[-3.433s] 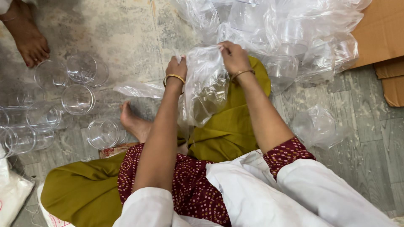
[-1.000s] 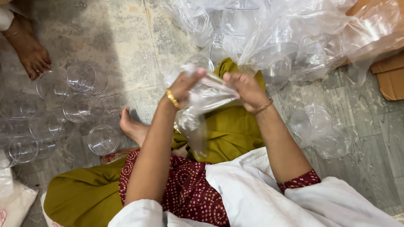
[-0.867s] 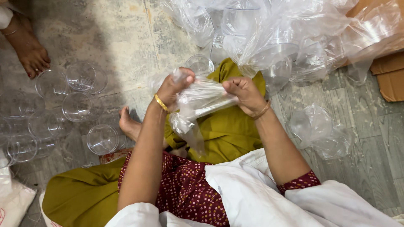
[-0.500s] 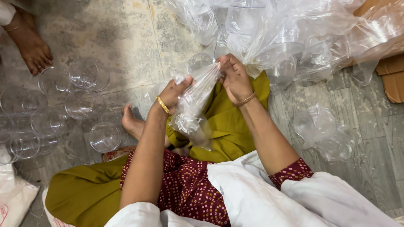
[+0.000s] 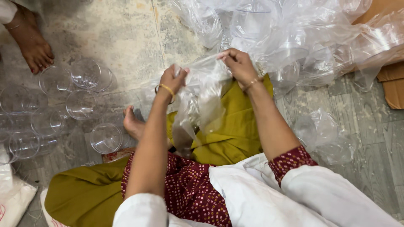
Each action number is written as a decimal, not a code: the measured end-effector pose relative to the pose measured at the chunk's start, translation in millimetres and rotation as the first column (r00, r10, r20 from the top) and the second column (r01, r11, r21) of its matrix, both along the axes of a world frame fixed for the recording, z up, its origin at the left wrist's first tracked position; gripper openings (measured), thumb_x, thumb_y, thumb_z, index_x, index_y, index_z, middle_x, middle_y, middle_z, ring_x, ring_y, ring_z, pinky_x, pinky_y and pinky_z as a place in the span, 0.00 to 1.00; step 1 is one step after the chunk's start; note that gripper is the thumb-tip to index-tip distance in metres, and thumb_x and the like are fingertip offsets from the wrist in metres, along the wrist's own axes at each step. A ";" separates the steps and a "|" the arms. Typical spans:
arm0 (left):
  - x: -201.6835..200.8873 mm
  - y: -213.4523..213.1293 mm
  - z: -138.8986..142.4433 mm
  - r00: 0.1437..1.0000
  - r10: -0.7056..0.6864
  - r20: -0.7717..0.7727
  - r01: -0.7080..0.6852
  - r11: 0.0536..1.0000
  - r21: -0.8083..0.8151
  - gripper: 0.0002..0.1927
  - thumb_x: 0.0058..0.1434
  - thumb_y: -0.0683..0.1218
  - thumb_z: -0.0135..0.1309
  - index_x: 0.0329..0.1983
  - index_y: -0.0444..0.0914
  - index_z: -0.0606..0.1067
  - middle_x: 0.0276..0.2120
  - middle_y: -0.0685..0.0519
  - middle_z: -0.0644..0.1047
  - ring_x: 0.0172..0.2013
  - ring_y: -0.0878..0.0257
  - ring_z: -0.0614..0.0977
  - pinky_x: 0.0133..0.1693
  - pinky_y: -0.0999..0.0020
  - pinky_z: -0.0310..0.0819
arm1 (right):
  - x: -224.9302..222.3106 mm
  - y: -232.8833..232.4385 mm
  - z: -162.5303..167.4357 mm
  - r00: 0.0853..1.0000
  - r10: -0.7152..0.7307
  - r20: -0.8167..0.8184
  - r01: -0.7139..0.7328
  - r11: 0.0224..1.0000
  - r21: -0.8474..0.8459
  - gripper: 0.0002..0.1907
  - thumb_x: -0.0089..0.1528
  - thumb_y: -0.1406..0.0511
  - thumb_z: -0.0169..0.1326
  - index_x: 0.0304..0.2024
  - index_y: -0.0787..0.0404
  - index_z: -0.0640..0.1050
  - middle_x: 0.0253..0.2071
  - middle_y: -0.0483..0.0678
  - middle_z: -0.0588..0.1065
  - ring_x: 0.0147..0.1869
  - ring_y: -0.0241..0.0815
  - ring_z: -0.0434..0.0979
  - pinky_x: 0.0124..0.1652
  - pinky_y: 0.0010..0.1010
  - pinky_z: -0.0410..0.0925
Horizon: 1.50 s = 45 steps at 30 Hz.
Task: The person sits on the floor and removes clear plastic cups from plastic bags one at a time, stacking the cups into piles on the floor and setting empty bags aside.
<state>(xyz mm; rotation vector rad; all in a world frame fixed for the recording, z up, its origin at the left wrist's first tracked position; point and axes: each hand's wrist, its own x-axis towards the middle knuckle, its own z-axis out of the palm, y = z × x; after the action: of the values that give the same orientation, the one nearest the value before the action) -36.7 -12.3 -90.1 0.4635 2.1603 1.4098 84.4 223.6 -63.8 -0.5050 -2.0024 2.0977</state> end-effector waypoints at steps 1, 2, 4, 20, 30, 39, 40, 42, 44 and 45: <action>0.4 8.9 -2.0 0.997 0.077 -0.007 -0.078 0.996 -0.034 0.16 0.66 0.53 0.58 0.38 0.37 0.69 0.26 0.48 0.78 0.26 0.58 0.81 0.33 0.60 0.75 | -8.4 -1.7 0.9 0.993 -0.022 0.117 -0.007 0.971 0.240 0.08 0.66 0.68 0.52 0.45 0.59 0.81 0.42 0.51 0.82 0.44 0.42 0.79 0.48 0.36 0.71; 0.5 18.6 -4.7 0.988 0.155 -0.017 -0.156 0.986 -0.066 0.16 0.65 0.53 0.56 0.41 0.38 0.67 0.27 0.48 0.79 0.26 0.56 0.83 0.33 0.59 0.76 | -15.4 -2.5 1.8 0.972 -0.071 0.223 -0.041 0.885 0.464 0.08 0.65 0.67 0.50 0.43 0.58 0.80 0.39 0.53 0.82 0.43 0.48 0.81 0.48 0.42 0.73; 1.5 34.9 -14.2 0.970 0.239 -0.040 -0.243 0.960 -0.143 0.17 0.65 0.54 0.52 0.47 0.39 0.66 0.29 0.45 0.80 0.28 0.52 0.86 0.37 0.57 0.77 | -28.5 -6.8 0.7 0.944 -0.099 0.313 -0.123 0.778 0.616 0.08 0.65 0.66 0.50 0.44 0.57 0.79 0.41 0.57 0.81 0.47 0.56 0.80 0.49 0.45 0.71; 23.1 63.7 -31.7 0.888 0.017 0.459 -0.222 0.890 0.397 0.25 0.62 0.60 0.51 0.49 0.37 0.80 0.42 0.56 0.77 0.37 0.66 0.74 0.35 0.68 0.71 | 30.1 -1.1 -38.5 0.902 -0.313 -0.297 0.414 0.823 0.389 0.05 0.68 0.73 0.54 0.46 0.62 0.76 0.35 0.38 0.73 0.35 0.28 0.71 0.36 0.21 0.67; 106.1 142.3 -39.7 0.845 -0.175 0.505 -0.063 0.905 0.420 0.14 0.62 0.54 0.54 0.42 0.42 0.81 0.28 0.58 0.73 0.27 0.66 0.71 0.28 0.67 0.67 | 158.7 75.4 -100.9 0.887 -0.435 -0.154 0.423 0.900 -0.108 0.07 0.69 0.73 0.50 0.46 0.61 0.77 0.40 0.41 0.76 0.42 0.30 0.75 0.44 0.22 0.71; 125.1 157.5 -59.5 0.995 -0.102 0.015 0.101 0.995 0.012 0.29 0.69 0.61 0.58 0.30 0.28 0.74 0.24 0.48 0.74 0.26 0.64 0.71 0.30 0.60 0.70 | 205.4 76.8 -118.4 0.987 -0.148 -0.057 0.050 0.633 -0.773 0.10 0.71 0.70 0.46 0.51 0.66 0.75 0.49 0.48 0.75 0.40 0.36 0.76 0.39 0.24 0.72; 126.4 160.9 -57.0 0.982 -0.183 0.041 0.177 0.978 0.109 0.27 0.68 0.60 0.57 0.31 0.30 0.75 0.25 0.51 0.75 0.27 0.65 0.73 0.30 0.62 0.71 | 207.5 71.6 -113.2 0.988 -0.120 -0.100 -0.008 0.599 -0.801 0.10 0.71 0.70 0.45 0.52 0.67 0.75 0.50 0.49 0.75 0.39 0.36 0.76 0.39 0.24 0.72; 129.4 167.3 -53.5 0.935 -0.347 0.076 0.309 0.900 0.306 0.22 0.65 0.59 0.55 0.34 0.35 0.78 0.27 0.57 0.78 0.29 0.69 0.76 0.31 0.65 0.73 | 211.7 59.4 -102.8 0.983 -0.062 -0.174 -0.115 0.536 -0.836 0.11 0.72 0.70 0.44 0.53 0.68 0.75 0.52 0.50 0.75 0.39 0.37 0.76 0.38 0.24 0.72; 134.8 169.6 -53.7 0.930 -0.368 0.011 0.351 0.894 0.280 0.18 0.63 0.56 0.56 0.36 0.35 0.80 0.28 0.56 0.80 0.30 0.68 0.79 0.33 0.66 0.75 | 212.6 49.7 -94.3 0.973 -0.006 -0.231 -0.198 0.494 -0.847 0.12 0.72 0.70 0.44 0.54 0.69 0.74 0.54 0.52 0.75 0.39 0.37 0.76 0.38 0.24 0.72; 136.9 168.9 -53.9 0.926 -0.378 -0.022 0.370 0.891 0.263 0.17 0.62 0.55 0.57 0.37 0.35 0.80 0.29 0.56 0.81 0.31 0.67 0.80 0.34 0.66 0.75 | 212.4 46.6 -91.2 0.968 0.000 -0.252 -0.220 0.482 -0.848 0.12 0.72 0.70 0.43 0.55 0.69 0.74 0.55 0.52 0.75 0.39 0.38 0.76 0.38 0.24 0.73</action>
<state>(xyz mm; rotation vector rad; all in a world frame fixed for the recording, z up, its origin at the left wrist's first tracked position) 100.3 156.6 -144.0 0.9002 1.7413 1.4681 296.8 270.2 -155.0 -0.2305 -0.6800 3.0042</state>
